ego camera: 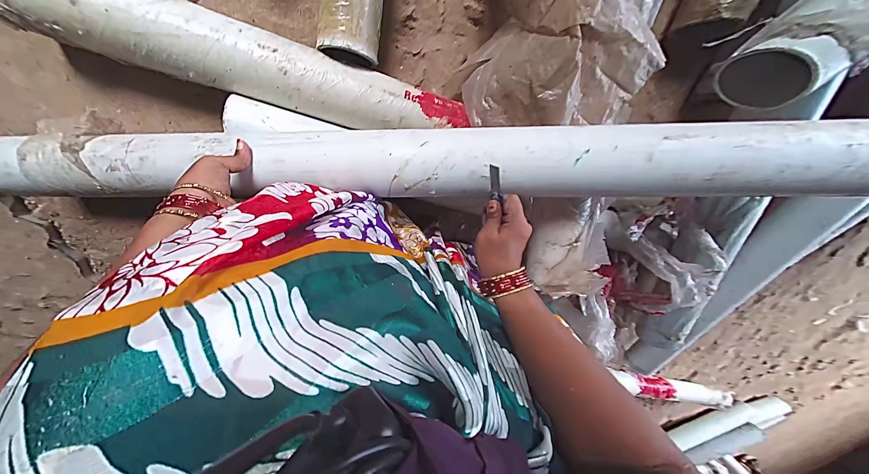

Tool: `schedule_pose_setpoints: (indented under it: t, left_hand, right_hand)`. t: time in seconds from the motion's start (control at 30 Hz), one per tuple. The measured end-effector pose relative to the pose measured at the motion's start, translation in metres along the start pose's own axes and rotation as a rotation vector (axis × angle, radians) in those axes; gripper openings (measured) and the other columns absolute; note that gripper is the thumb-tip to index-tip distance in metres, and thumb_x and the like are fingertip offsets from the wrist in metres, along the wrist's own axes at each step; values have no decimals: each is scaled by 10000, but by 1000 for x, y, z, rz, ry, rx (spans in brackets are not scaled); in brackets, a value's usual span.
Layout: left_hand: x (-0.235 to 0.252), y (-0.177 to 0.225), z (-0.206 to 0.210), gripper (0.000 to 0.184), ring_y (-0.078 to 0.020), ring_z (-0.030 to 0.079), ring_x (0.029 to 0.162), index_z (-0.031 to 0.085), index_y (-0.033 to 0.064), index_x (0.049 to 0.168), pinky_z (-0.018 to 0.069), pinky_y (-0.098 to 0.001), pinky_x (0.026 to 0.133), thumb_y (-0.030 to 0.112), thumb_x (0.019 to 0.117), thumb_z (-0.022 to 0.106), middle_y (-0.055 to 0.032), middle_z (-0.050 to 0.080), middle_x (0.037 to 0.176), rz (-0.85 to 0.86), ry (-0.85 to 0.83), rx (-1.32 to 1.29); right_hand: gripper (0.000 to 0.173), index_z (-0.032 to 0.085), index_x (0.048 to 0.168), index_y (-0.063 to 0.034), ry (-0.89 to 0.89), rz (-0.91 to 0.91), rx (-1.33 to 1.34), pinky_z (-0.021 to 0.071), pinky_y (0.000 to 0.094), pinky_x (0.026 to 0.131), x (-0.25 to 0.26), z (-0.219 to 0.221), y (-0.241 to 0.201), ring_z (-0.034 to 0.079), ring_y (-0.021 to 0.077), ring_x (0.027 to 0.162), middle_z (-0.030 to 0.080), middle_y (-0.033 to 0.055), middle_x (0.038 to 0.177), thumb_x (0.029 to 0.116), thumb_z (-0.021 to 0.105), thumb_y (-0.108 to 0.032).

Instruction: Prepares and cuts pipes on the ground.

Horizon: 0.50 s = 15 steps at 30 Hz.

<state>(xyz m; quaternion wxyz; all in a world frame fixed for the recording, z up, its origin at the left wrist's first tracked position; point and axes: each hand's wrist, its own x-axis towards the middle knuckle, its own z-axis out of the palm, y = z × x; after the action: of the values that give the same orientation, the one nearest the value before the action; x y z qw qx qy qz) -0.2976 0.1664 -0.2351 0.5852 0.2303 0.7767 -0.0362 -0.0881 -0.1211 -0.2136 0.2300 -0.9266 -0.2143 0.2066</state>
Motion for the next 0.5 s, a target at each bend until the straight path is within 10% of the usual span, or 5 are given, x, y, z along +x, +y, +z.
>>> schedule_pose_setpoints:
  t: [0.27, 0.4, 0.5]
  left_hand:
    - [7, -2, -3, 309, -20, 658, 881, 536, 172, 1288, 552, -217, 742, 392, 1075, 492, 15, 649, 1066, 27, -31, 12]
    - [38, -8, -16, 453, -129, 658, 973, 541, 120, 1346, 563, -344, 819, 433, 1024, 596, -74, 642, 1156, 41, -64, 58]
    - [14, -4, -7, 334, -31, 651, 914, 531, 161, 1304, 554, -239, 767, 394, 1065, 519, -2, 639, 1099, 63, -40, 80]
  right_hand:
    - [251, 652, 1000, 91, -112, 28, -81, 516, 447, 696, 2, -10, -16, 647, 281, 714, 652, 201, 784, 1063, 486, -87]
    - [279, 624, 1042, 62, -16, 45, -41, 502, 356, 687, 0, -5, -8, 584, 185, 690, 596, 131, 791, 1095, 432, -135]
    - [272, 634, 1006, 90, -44, 2, -78, 508, 418, 697, 4, -10, -7, 624, 249, 707, 635, 186, 794, 1075, 458, -105]
